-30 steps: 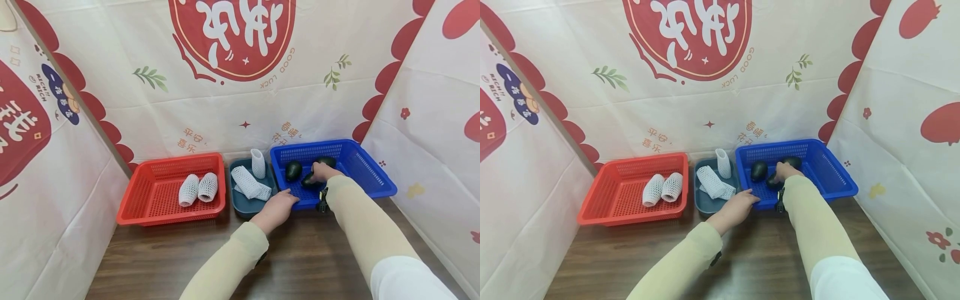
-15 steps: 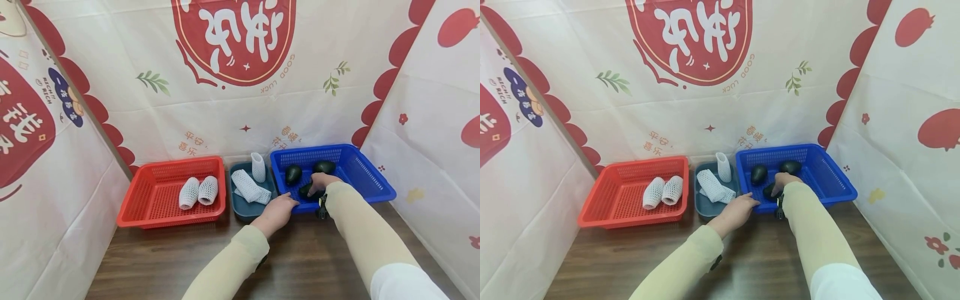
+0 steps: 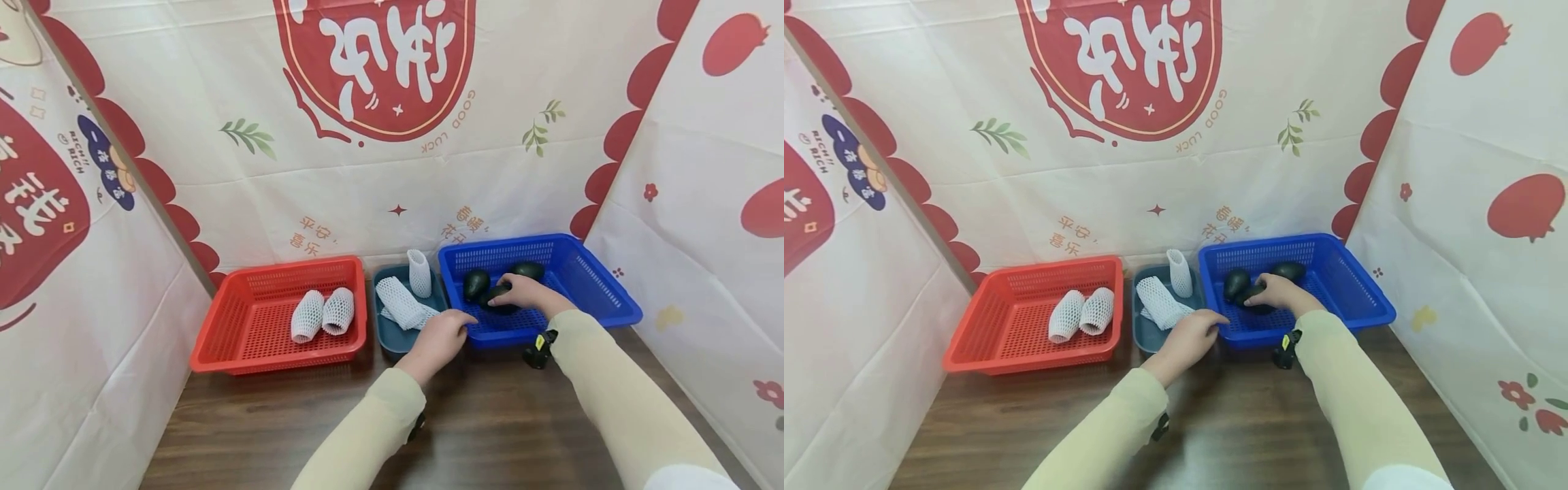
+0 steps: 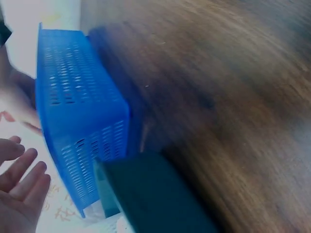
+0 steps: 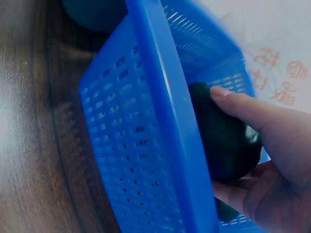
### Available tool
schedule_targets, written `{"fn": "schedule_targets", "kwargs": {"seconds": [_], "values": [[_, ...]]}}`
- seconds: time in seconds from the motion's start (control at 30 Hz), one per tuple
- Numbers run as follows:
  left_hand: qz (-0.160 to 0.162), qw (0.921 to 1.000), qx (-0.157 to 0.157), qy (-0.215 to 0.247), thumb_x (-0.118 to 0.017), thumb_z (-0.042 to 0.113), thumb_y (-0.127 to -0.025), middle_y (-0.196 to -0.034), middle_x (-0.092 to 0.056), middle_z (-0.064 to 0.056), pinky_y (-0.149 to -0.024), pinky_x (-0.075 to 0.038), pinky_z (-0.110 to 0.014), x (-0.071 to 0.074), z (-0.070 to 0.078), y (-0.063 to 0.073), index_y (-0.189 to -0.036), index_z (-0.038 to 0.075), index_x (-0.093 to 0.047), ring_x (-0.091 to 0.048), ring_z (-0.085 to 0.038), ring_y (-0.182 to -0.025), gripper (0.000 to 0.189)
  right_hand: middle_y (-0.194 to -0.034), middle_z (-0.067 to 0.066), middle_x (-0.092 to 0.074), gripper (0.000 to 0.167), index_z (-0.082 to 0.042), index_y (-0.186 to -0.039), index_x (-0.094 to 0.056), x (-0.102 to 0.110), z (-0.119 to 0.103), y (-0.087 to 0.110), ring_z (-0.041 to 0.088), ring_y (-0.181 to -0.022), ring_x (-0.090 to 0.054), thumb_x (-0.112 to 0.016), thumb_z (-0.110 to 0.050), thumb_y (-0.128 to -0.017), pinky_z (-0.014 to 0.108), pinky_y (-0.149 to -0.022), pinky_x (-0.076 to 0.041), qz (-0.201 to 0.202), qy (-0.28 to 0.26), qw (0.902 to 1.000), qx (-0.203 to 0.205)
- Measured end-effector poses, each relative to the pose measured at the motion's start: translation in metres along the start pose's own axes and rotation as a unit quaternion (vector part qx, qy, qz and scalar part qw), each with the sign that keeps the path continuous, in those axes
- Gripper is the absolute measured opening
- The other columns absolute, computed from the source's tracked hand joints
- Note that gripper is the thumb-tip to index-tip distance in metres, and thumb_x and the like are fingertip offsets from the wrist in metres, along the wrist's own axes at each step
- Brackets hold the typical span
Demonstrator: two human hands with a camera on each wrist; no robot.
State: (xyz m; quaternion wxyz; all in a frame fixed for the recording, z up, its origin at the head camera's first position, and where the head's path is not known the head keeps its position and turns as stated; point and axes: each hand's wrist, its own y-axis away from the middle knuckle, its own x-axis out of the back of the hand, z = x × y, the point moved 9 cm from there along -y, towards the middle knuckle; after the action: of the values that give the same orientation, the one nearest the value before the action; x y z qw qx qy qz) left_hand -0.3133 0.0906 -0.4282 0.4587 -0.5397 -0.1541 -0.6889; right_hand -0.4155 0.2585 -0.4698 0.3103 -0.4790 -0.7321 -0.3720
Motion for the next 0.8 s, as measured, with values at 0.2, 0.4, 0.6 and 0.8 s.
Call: {"fn": "schedule_targets", "kwargs": {"seconds": [0.2,0.4,0.6,0.8], "values": [[0.046,0.9847,0.097,0.138,-0.065,0.01,-0.093,-0.11,-0.069,0.001,-0.086,-0.05,-0.023,0.026,-0.025,0.01,-0.116,0.013,-0.071,-0.063,-0.011,-0.101,0.024,-0.133,0.031,-0.049,0.076,0.005,-0.138,-0.045,0.009,-0.022,0.018,0.045,-0.117,-0.05,-0.065,-0.051,-0.089,0.058,-0.091,-0.044,0.038,-0.005,0.999,0.024],[0.078,0.9338,0.173,0.304,-0.069,0.011,-0.091,-0.107,-0.07,-0.006,-0.082,-0.054,-0.027,0.035,-0.047,0.023,-0.119,0.008,-0.069,-0.065,-0.015,-0.094,0.028,-0.14,0.028,-0.045,0.077,0.0,-0.141,-0.045,0.012,-0.056,0.043,0.045,-0.122,-0.047,-0.064,-0.053,-0.089,0.061,-0.095,-0.04,0.071,-0.038,0.9952,0.056],[0.077,0.9128,0.196,0.35,-0.073,0.013,-0.088,-0.111,-0.069,-0.008,-0.079,-0.055,-0.029,0.035,-0.057,0.035,-0.121,0.008,-0.068,-0.067,-0.016,-0.093,0.034,-0.14,0.023,-0.047,0.072,-0.007,-0.141,-0.048,0.001,-0.088,0.06,0.038,-0.113,-0.054,-0.065,-0.053,-0.089,0.055,-0.09,-0.046,0.082,-0.088,0.9887,0.089],[0.075,0.8767,0.205,0.428,-0.073,0.014,-0.088,-0.115,-0.067,-0.008,-0.082,-0.055,-0.034,0.032,-0.062,0.051,-0.126,0.007,-0.066,-0.068,-0.02,-0.095,0.039,-0.136,0.02,-0.051,0.068,-0.011,-0.14,-0.05,-0.015,-0.102,0.07,0.034,-0.11,-0.056,-0.066,-0.052,-0.088,0.051,-0.088,-0.048,0.081,-0.12,0.9849,0.096]]}}
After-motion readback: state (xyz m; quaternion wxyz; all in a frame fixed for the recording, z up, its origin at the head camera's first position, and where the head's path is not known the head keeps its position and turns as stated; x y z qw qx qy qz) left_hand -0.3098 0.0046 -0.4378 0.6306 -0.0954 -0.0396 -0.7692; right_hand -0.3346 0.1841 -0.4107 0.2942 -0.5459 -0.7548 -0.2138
